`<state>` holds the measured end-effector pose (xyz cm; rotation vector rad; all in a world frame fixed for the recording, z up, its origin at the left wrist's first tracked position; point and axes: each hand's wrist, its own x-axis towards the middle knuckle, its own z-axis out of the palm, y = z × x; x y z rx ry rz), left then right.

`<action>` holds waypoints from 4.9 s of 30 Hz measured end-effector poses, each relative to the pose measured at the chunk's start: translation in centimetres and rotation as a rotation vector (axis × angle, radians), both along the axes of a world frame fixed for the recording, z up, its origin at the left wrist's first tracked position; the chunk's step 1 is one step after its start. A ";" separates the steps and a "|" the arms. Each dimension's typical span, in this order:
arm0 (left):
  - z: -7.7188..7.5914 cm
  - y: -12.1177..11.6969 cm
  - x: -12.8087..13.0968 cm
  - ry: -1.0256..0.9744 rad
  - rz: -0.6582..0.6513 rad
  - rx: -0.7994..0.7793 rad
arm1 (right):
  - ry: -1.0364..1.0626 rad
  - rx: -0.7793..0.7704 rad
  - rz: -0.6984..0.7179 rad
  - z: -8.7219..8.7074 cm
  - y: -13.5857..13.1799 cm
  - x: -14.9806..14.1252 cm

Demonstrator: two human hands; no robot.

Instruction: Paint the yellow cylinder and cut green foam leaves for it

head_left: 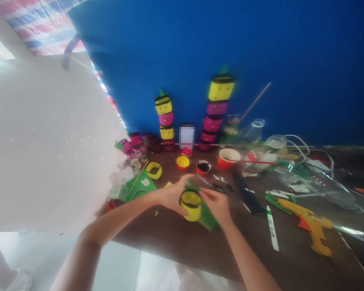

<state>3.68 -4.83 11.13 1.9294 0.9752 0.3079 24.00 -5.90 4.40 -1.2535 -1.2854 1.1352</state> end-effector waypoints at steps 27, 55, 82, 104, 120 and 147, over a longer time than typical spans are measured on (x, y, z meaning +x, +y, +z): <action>-0.2 -0.1 -0.2 -0.043 0.001 0.017 | 0.040 0.022 -0.006 -0.2 0.2 -0.2; -1.6 0.4 -0.3 -0.153 0.129 0.081 | 0.295 0.013 0.185 -1.5 0.1 0.6; 2.5 5.5 -4.8 -0.130 0.499 0.347 | 0.281 0.053 0.117 -1.5 0.7 1.1; -1.1 11.6 -5.0 0.610 0.734 0.486 | 0.200 0.018 0.129 -1.6 0.8 0.9; -0.4 2.6 -4.8 0.251 0.513 0.616 | 0.040 0.062 -0.290 -1.3 1.6 2.3; -9.0 -2.6 -3.1 0.194 0.641 0.470 | -0.813 0.385 0.320 -2.6 -6.8 2.2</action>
